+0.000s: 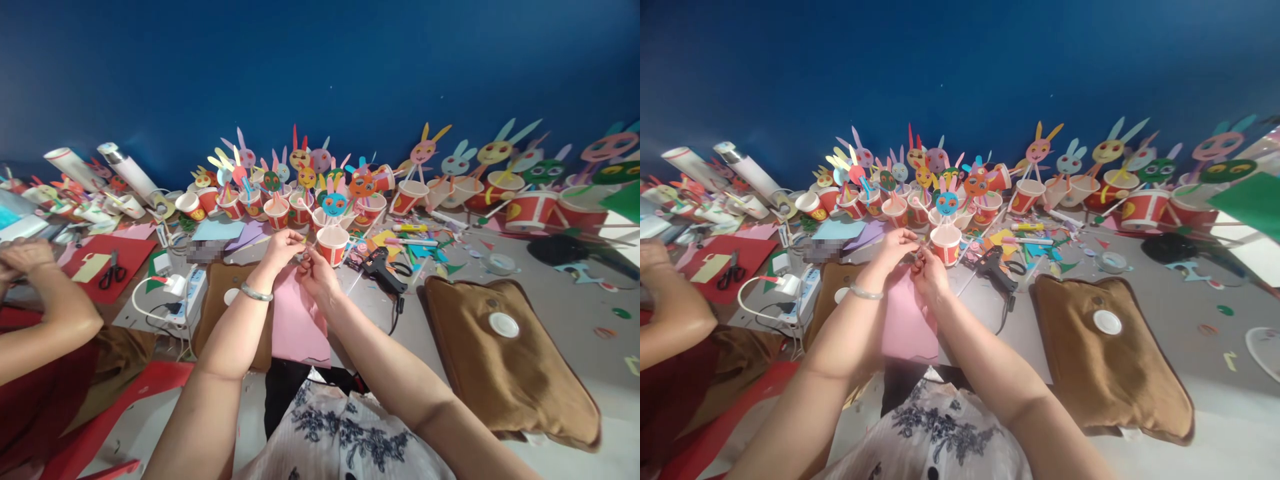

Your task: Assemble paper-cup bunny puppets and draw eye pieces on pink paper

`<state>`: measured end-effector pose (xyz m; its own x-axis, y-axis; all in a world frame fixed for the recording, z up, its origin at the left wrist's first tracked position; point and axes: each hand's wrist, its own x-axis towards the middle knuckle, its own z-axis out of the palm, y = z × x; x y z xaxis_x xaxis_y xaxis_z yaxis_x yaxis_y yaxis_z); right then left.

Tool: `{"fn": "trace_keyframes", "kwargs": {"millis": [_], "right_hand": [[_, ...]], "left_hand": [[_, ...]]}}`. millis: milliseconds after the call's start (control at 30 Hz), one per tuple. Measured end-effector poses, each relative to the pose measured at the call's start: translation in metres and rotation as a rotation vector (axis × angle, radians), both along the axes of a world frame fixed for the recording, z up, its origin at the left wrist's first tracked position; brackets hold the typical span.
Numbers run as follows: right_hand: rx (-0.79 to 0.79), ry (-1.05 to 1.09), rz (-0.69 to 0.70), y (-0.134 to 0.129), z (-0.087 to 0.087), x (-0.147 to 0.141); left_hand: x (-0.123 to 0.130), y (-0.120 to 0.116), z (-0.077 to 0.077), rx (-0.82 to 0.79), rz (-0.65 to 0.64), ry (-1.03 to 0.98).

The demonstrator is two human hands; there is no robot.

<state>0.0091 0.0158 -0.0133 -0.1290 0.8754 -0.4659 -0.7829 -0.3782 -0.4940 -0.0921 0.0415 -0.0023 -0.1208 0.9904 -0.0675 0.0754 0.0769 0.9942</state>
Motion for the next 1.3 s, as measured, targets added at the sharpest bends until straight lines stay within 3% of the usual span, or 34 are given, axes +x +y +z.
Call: {"fn": "trace_keyframes", "kwargs": {"millis": [567, 767, 1033, 1300], "right_hand": [[-0.046, 0.037, -0.019, 0.0, 0.001, 0.001], [-0.007, 0.038, -0.016, 0.0, 0.002, 0.002], [0.008, 0.011, 0.008, -0.001, 0.003, 0.002], [0.054, -0.153, 0.048, -0.011, 0.007, 0.001]], "left_hand": [[0.006, -0.006, 0.013, -0.042, -0.001, -0.098], [0.006, -0.006, 0.01, -0.097, -0.018, -0.087], [0.007, -0.002, 0.005, -0.039, 0.016, -0.078], [0.001, 0.003, 0.002, -0.003, 0.039, -0.027]]}}
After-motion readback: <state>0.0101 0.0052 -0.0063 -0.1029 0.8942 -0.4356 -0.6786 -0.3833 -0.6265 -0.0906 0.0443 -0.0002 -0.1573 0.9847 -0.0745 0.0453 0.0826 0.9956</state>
